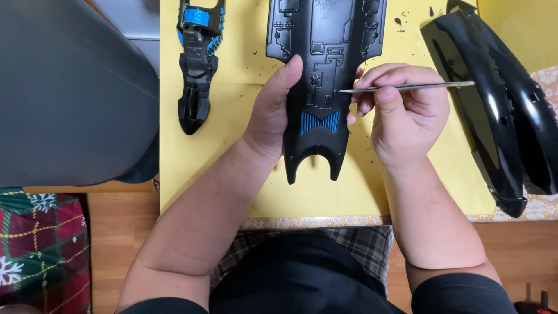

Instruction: Applying small blue decorative details to a black plastic model part using tweezers and a scribe tool.

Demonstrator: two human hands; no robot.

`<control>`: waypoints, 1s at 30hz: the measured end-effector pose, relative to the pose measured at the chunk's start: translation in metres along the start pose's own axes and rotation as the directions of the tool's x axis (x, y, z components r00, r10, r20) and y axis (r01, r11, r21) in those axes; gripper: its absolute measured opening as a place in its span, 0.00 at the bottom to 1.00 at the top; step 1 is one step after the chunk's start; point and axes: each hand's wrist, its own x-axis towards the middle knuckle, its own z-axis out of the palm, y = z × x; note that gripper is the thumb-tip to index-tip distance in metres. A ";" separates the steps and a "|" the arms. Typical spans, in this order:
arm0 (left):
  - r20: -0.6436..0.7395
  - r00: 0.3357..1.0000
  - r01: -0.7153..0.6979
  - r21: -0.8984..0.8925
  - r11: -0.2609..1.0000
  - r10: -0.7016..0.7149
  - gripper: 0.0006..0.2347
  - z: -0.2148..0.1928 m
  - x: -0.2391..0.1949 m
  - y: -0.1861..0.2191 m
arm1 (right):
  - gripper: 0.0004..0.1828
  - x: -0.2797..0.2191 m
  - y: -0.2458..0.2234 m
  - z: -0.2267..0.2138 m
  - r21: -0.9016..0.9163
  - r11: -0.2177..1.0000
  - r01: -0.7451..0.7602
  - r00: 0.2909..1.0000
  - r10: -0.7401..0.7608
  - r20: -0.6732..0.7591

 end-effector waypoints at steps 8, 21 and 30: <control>-0.053 0.998 0.043 -0.034 0.999 -0.044 0.22 -0.004 0.000 -0.001 | 0.09 -0.001 0.000 0.000 -0.032 0.999 0.001 1.000 -0.001 0.009; -0.035 0.998 0.044 0.014 0.999 -0.044 0.22 -0.004 0.000 0.000 | 0.10 0.001 -0.001 0.001 -0.057 0.998 -0.004 1.000 0.005 0.016; -0.036 0.998 0.061 0.057 0.997 -0.059 0.22 -0.003 0.000 0.000 | 0.13 0.003 -0.003 -0.002 -0.068 0.995 -0.074 0.997 0.076 0.031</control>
